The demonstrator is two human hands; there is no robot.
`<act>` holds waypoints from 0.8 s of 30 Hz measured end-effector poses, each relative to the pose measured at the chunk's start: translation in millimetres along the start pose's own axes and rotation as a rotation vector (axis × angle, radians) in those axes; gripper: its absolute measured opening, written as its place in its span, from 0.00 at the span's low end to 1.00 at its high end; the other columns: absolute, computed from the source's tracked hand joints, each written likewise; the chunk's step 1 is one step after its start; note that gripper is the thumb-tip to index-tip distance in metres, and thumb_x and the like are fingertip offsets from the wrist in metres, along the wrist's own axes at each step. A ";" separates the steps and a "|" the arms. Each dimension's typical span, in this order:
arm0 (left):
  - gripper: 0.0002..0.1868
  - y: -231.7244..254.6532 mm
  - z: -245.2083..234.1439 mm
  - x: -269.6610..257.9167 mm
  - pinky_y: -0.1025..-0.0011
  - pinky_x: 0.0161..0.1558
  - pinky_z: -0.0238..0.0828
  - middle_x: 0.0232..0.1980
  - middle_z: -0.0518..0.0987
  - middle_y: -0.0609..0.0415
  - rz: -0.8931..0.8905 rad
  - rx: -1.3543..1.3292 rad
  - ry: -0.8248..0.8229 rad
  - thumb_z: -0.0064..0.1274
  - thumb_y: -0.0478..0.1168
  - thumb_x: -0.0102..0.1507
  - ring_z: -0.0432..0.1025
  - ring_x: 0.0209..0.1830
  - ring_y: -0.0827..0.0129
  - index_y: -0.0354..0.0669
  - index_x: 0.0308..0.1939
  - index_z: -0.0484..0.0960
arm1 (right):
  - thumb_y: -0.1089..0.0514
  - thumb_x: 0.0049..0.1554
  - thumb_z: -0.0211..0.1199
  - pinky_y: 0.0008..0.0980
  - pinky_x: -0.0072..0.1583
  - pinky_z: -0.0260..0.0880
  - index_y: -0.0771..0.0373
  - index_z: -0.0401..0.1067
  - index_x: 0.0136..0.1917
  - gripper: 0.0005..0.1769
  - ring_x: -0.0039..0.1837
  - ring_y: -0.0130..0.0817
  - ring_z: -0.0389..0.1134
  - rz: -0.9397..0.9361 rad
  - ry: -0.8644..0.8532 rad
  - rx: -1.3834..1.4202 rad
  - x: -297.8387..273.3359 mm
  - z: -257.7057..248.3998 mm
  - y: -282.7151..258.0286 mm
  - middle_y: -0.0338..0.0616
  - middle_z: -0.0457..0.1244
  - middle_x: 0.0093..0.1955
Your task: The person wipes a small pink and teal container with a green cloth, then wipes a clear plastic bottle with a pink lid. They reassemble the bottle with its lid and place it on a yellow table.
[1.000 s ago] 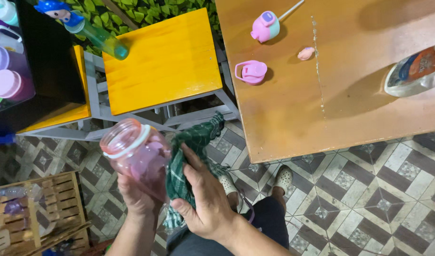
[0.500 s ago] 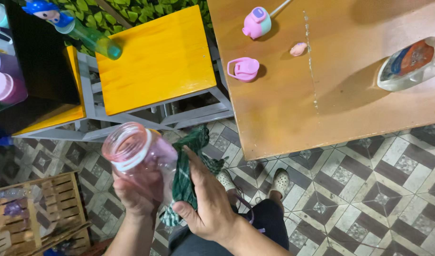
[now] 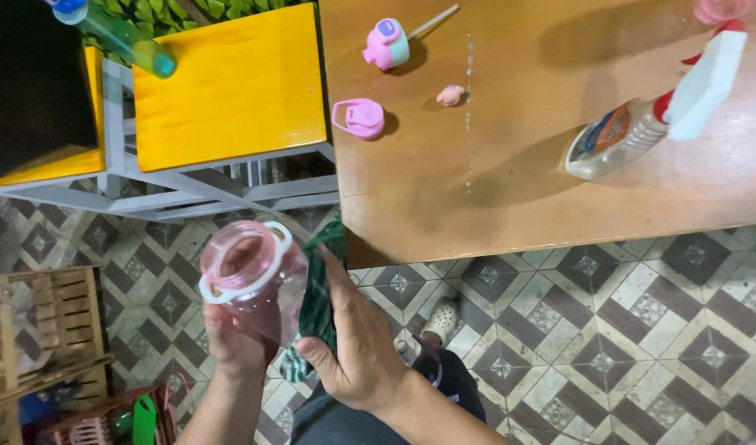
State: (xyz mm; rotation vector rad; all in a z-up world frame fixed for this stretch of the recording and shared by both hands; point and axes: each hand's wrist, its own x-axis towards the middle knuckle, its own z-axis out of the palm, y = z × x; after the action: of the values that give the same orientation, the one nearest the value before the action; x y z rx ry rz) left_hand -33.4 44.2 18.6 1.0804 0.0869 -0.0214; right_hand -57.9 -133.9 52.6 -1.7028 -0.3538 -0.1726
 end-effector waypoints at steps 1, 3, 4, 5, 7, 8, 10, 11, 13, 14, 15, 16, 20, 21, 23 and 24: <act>0.60 -5.5 6.6 -8.1 0.54 0.72 0.58 0.69 0.69 0.42 -0.045 0.017 0.047 0.59 0.74 0.56 0.64 0.71 0.54 0.33 0.74 0.58 | 0.34 0.70 0.48 0.47 0.80 0.60 0.73 0.40 0.85 0.48 0.85 0.60 0.55 0.050 -0.012 0.046 -1.0 -10.5 0.9 0.66 0.48 0.86; 0.60 -15.0 16.8 -23.0 0.57 0.76 0.54 0.73 0.67 0.46 -0.037 0.052 0.060 0.58 0.76 0.55 0.62 0.75 0.58 0.35 0.74 0.58 | 0.34 0.71 0.49 0.43 0.81 0.61 0.69 0.46 0.82 0.44 0.84 0.56 0.57 -0.036 -0.018 -0.046 0.3 -30.0 5.3 0.61 0.50 0.85; 0.60 -20.3 21.6 -31.2 0.57 0.76 0.53 0.74 0.66 0.47 0.013 0.066 0.028 0.57 0.77 0.54 0.60 0.76 0.59 0.37 0.75 0.57 | 0.34 0.72 0.50 0.41 0.81 0.62 0.67 0.49 0.81 0.41 0.84 0.53 0.58 -0.079 -0.023 -0.088 -0.9 -35.5 4.6 0.59 0.51 0.84; 0.61 -24.9 24.7 -36.1 0.58 0.77 0.51 0.76 0.64 0.49 0.062 0.081 -0.004 0.57 0.78 0.54 0.58 0.77 0.61 0.40 0.76 0.56 | 0.34 0.71 0.50 0.41 0.81 0.62 0.67 0.49 0.81 0.41 0.84 0.53 0.58 -0.089 -0.037 -0.075 -3.8 -38.6 2.6 0.59 0.51 0.84; 0.61 -33.4 28.6 -39.9 0.55 0.79 0.50 0.76 0.62 0.49 0.206 0.162 0.017 0.61 0.74 0.55 0.58 0.77 0.60 0.41 0.77 0.54 | 0.34 0.71 0.49 0.41 0.81 0.62 0.68 0.49 0.82 0.42 0.84 0.52 0.59 -0.107 -0.068 -0.048 -9.9 -43.6 2.3 0.58 0.51 0.84; 0.60 -33.5 28.5 -40.2 0.53 0.80 0.50 0.76 0.61 0.49 0.280 0.206 0.024 0.63 0.73 0.56 0.58 0.77 0.59 0.41 0.78 0.53 | 0.35 0.71 0.50 0.42 0.81 0.62 0.68 0.49 0.82 0.42 0.83 0.54 0.58 -0.121 -0.078 -0.041 -12.3 -43.3 1.4 0.60 0.51 0.85; 0.59 -28.9 26.9 -39.6 0.50 0.74 0.57 0.69 0.68 0.41 0.268 0.086 0.092 0.60 0.74 0.59 0.65 0.69 0.55 0.32 0.76 0.59 | 0.36 0.71 0.52 0.44 0.80 0.62 0.68 0.49 0.84 0.43 0.83 0.57 0.57 -0.149 -0.094 -0.032 -16.0 -41.1 -0.5 0.64 0.49 0.86; 0.58 -25.9 26.1 -39.1 0.48 0.70 0.61 0.66 0.71 0.37 0.260 0.025 0.122 0.59 0.74 0.60 0.68 0.64 0.53 0.28 0.75 0.62 | 0.36 0.71 0.53 0.45 0.81 0.61 0.69 0.48 0.84 0.43 0.84 0.58 0.57 -0.138 -0.098 -0.029 -16.6 -39.9 -0.5 0.64 0.49 0.86; 0.57 -19.2 23.3 -37.6 0.50 0.72 0.60 0.67 0.71 0.38 0.180 0.070 0.096 0.61 0.72 0.58 0.67 0.68 0.52 0.30 0.74 0.61 | 0.36 0.70 0.53 0.47 0.82 0.61 0.70 0.46 0.84 0.45 0.85 0.61 0.56 -0.114 -0.092 -0.028 -15.3 -35.9 0.4 0.65 0.49 0.85; 0.56 -18.8 24.1 -37.5 0.51 0.73 0.59 0.68 0.71 0.38 0.136 0.086 0.082 0.62 0.70 0.57 0.66 0.69 0.52 0.31 0.73 0.60 | 0.35 0.70 0.53 0.47 0.82 0.60 0.70 0.46 0.84 0.45 0.85 0.60 0.56 -0.091 -0.082 -0.022 -13.9 -36.4 1.2 0.64 0.50 0.85; 0.56 -19.0 24.8 -37.8 0.54 0.73 0.60 0.68 0.71 0.39 0.077 0.054 0.106 0.61 0.70 0.57 0.67 0.69 0.53 0.31 0.73 0.61 | 0.35 0.70 0.52 0.47 0.82 0.60 0.70 0.45 0.85 0.46 0.85 0.59 0.57 -0.068 -0.072 -0.015 -11.5 -36.7 2.3 0.63 0.50 0.85; 0.56 -17.9 24.2 -38.5 0.56 0.72 0.61 0.68 0.72 0.39 0.020 0.027 0.130 0.61 0.69 0.56 0.67 0.70 0.54 0.30 0.72 0.62 | 0.34 0.70 0.51 0.46 0.83 0.59 0.70 0.44 0.85 0.47 0.85 0.58 0.57 -0.047 -0.061 -0.004 -9.0 -35.0 2.8 0.62 0.51 0.85; 0.58 -8.0 12.3 -29.8 0.60 0.76 0.57 0.74 0.65 0.46 0.235 0.247 -0.056 0.63 0.69 0.58 0.62 0.75 0.59 0.35 0.77 0.55 | 0.34 0.71 0.50 0.40 0.82 0.60 0.67 0.46 0.84 0.44 0.85 0.55 0.57 -0.138 -0.051 -0.055 0.2 -16.8 -1.8 0.60 0.50 0.84; 0.57 -2.3 6.6 -27.2 0.58 0.75 0.59 0.71 0.66 0.45 0.225 0.179 -0.054 0.63 0.69 0.60 0.63 0.72 0.58 0.33 0.76 0.57 | 0.34 0.71 0.50 0.41 0.83 0.59 0.67 0.45 0.85 0.44 0.85 0.56 0.56 -0.155 -0.043 -0.044 1.4 -9.2 -3.0 0.61 0.49 0.84; 0.54 14.9 -6.7 -19.6 0.56 0.73 0.62 0.64 0.69 0.44 0.204 0.042 -0.050 0.62 0.68 0.63 0.67 0.67 0.57 0.29 0.75 0.61 | 0.34 0.71 0.50 0.43 0.83 0.57 0.69 0.45 0.85 0.45 0.86 0.58 0.54 -0.144 -0.044 -0.028 5.2 9.7 -6.2 0.63 0.48 0.85; 0.54 23.8 -14.2 -9.9 0.56 0.72 0.63 0.65 0.70 0.42 0.190 0.075 -0.030 0.62 0.69 0.62 0.67 0.67 0.56 0.29 0.74 0.61 | 0.34 0.71 0.50 0.45 0.84 0.57 0.69 0.45 0.85 0.46 0.87 0.59 0.54 -0.116 -0.049 -0.023 7.8 20.1 -8.1 0.64 0.49 0.86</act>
State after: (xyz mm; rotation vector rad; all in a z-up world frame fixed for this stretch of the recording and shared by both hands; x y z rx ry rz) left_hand -42.7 67.7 33.7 1.1593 -0.0440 0.1306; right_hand -55.0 -112.1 59.4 -1.7122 -0.4898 -0.2212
